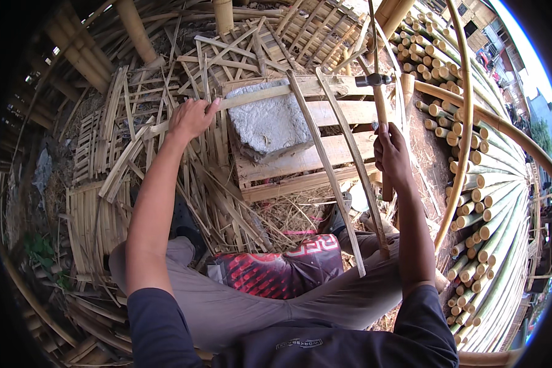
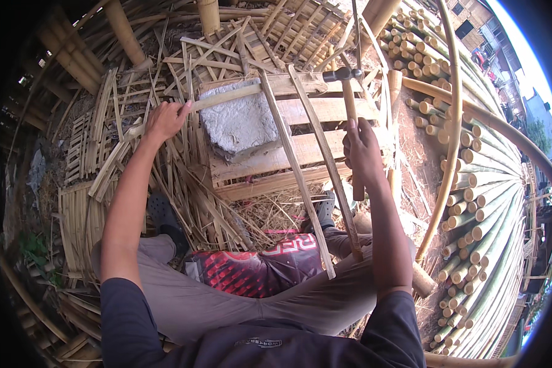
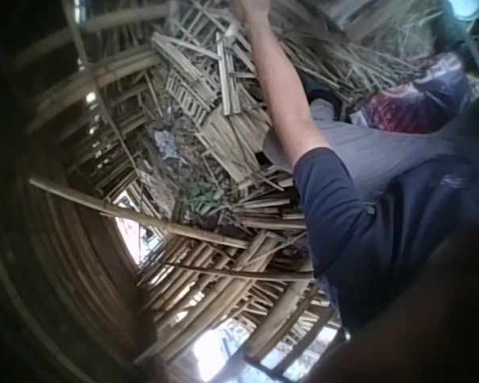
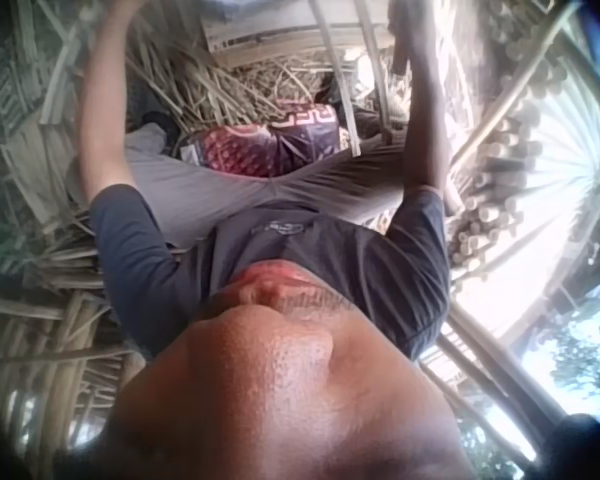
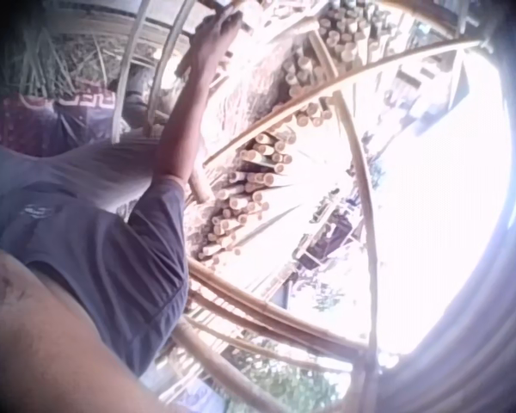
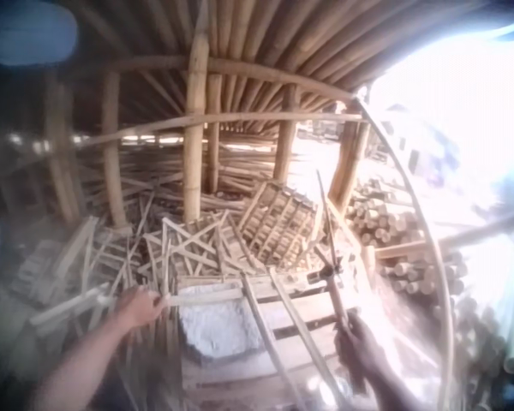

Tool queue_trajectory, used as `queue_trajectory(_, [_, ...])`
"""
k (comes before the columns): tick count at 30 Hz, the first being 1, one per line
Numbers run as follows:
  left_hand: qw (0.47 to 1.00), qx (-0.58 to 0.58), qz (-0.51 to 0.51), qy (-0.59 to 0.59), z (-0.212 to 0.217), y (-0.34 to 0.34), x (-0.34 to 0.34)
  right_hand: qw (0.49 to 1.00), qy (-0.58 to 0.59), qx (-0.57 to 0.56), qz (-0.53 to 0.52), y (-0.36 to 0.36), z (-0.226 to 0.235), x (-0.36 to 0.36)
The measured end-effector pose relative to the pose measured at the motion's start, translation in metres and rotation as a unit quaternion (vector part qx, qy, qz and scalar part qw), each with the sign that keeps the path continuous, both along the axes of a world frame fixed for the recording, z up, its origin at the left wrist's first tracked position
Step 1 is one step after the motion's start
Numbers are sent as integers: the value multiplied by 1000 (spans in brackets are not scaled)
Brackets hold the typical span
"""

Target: The person hammers a nail into a thin bamboo strip to secure it to a wooden frame and then weaves another bamboo strip through the structure by hand.

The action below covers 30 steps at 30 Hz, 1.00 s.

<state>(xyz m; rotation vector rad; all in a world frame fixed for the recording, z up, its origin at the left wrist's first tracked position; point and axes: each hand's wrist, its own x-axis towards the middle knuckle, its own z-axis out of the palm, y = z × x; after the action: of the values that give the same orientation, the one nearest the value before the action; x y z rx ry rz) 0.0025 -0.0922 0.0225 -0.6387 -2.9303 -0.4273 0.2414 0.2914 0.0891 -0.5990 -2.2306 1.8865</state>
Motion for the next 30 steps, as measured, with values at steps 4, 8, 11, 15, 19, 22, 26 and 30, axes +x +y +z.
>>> queue_trajectory(4, [1000,-9,-15,15,-2,1,-4,1000,-6,2,-1,-5,-4,-3])
queue_trajectory(8, [1000,-20,-9,-5,1,2,-8,995,-12,95,10,-5,-12,-11])
queue_trajectory(11, [1000,-22,-19,-4,5,5,-11,962,27,269,32,1,-17,-30])
queue_trajectory(15, [999,-31,-17,-3,5,0,-9,896,112,424,64,-35,4,-55])
queue_trajectory(19, [999,-25,-20,-1,3,2,-10,836,145,513,127,-38,-3,-80])
queue_trajectory(22, [999,-22,-25,-8,5,4,-6,824,102,528,179,-36,-12,-89])
queue_trajectory(26, [999,-29,-23,-8,7,0,-2,843,116,509,125,-47,-5,-91])
queue_trajectory(30, [999,-32,-23,-1,5,2,-3,822,125,534,149,-40,-19,-100])
